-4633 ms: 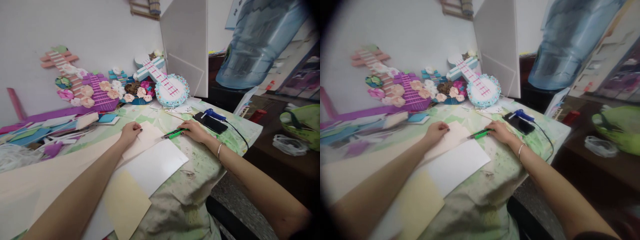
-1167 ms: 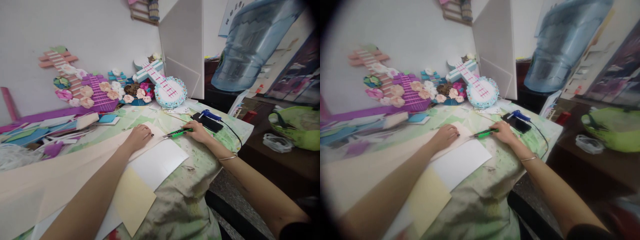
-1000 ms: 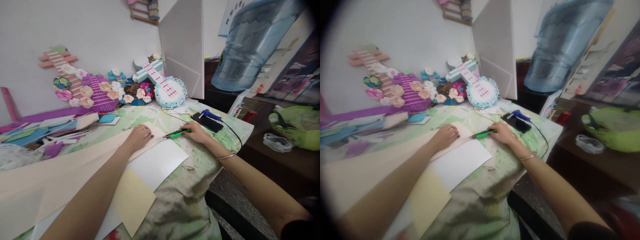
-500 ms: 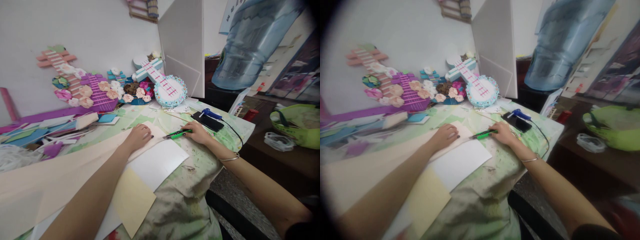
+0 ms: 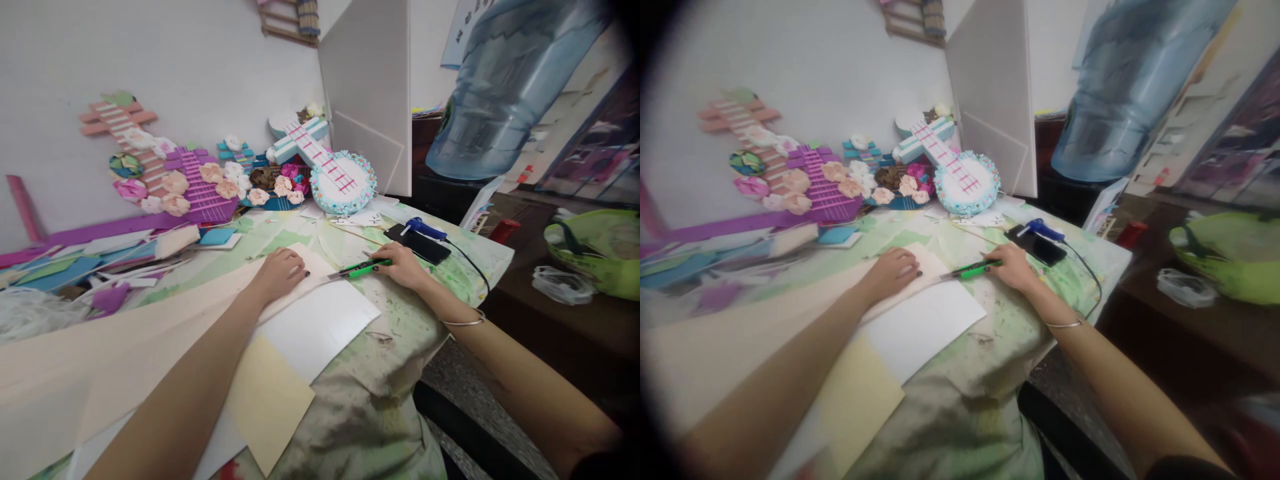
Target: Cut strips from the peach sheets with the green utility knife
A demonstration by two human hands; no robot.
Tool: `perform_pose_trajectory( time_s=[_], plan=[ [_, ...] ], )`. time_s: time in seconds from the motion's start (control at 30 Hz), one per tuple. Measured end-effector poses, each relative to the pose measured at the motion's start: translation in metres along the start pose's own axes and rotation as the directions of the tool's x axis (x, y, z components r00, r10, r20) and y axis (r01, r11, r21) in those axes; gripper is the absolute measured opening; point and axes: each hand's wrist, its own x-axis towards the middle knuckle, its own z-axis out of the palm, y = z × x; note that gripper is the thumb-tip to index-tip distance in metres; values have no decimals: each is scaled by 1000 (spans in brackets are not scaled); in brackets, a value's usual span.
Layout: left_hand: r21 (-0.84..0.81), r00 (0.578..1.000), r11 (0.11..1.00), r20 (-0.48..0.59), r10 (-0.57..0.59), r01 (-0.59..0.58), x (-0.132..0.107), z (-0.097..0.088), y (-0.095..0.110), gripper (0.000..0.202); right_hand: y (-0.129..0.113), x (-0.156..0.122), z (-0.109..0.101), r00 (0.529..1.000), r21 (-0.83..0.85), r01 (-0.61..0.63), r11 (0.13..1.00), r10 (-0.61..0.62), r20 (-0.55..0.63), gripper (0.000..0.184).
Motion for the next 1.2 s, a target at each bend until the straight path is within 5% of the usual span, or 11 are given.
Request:
perform_pose_trajectory(
  time_s=[0.43,1.2],
  plan=[
    [9,999,999,22,-37,37,0,-2,3,15,3,-2,-2,995,22,-92,995,93,-34,24],
    [22,999,999,22,-47,47,0,0,4,17,-3,3,3,998,10,29,1000,-29,59,23]
  ],
)
